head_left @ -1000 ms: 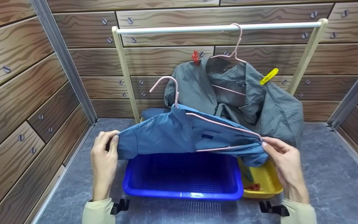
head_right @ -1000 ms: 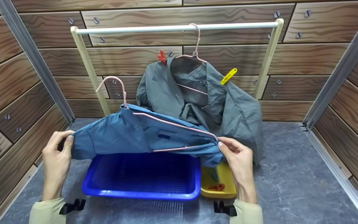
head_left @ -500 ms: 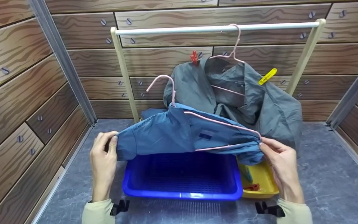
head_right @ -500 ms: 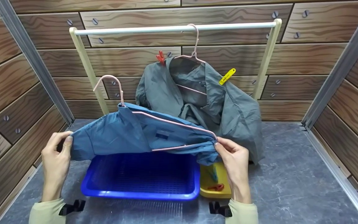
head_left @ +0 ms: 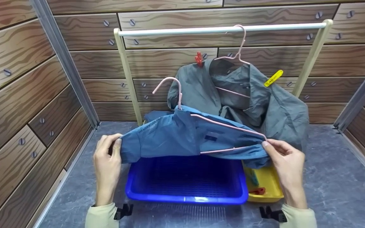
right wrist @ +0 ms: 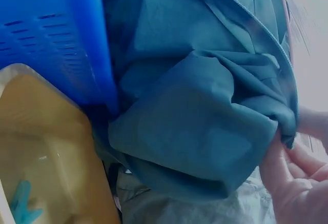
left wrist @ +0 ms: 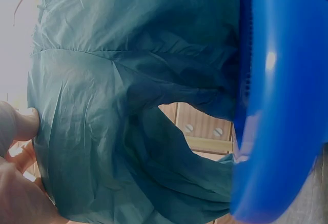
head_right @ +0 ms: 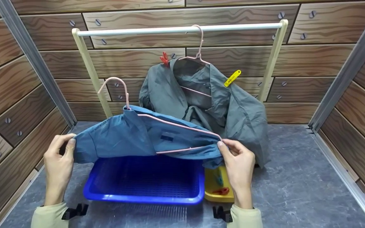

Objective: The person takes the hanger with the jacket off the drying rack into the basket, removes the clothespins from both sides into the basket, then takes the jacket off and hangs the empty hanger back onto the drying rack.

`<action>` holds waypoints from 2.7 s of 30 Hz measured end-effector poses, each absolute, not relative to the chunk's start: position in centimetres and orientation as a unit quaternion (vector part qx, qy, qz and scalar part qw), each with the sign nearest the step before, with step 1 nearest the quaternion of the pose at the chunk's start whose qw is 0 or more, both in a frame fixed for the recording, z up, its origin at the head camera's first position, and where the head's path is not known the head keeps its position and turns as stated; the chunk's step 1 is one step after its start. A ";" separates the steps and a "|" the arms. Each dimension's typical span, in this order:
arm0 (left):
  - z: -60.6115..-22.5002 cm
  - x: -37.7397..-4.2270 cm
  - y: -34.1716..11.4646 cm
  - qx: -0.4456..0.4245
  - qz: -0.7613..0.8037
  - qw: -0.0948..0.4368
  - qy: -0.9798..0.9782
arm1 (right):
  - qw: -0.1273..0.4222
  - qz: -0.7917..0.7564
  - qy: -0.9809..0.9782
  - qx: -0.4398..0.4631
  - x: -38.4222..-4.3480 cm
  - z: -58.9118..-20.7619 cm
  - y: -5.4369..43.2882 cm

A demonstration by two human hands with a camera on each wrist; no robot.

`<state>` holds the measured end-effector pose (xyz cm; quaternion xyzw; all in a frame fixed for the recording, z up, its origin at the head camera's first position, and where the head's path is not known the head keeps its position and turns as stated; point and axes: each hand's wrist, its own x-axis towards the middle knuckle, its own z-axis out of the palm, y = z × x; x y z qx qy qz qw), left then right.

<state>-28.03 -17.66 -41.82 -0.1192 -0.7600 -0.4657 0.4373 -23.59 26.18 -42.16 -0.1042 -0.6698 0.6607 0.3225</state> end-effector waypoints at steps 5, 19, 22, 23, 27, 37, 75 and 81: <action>-42.0 -28.0 -17.8 -0.120 -0.469 0.439 -0.757 | 0.326 0.719 -0.609 -0.080 -23.7 -42.2 26.2; -42.0 -28.0 -17.7 -0.122 -0.474 0.433 -0.757 | 0.188 0.891 -0.412 0.029 -23.9 -42.9 27.1; -42.1 -28.0 -17.7 -0.120 -0.473 0.431 -0.759 | 0.134 0.918 -0.364 0.077 -24.0 -43.3 27.6; -42.1 -28.0 -17.7 -0.119 -0.472 0.431 -0.760 | 0.118 0.926 -0.349 0.089 -24.0 -43.4 27.7; -42.0 -28.1 -17.6 -0.118 -0.471 0.430 -0.761 | 0.121 0.922 -0.359 0.081 -24.2 -43.5 27.7; -41.9 -28.1 -17.6 -0.119 -0.485 0.423 -0.756 | 0.336 0.753 -0.565 -0.012 -24.1 -42.8 26.8; -41.9 -27.8 -17.4 -0.124 -0.506 0.434 -0.735 | 0.309 0.411 -0.824 0.237 -24.9 -45.9 18.1; -41.8 -27.9 -17.2 -0.127 -0.496 0.435 -0.741 | 0.219 0.389 -0.855 0.265 -24.5 -46.7 15.4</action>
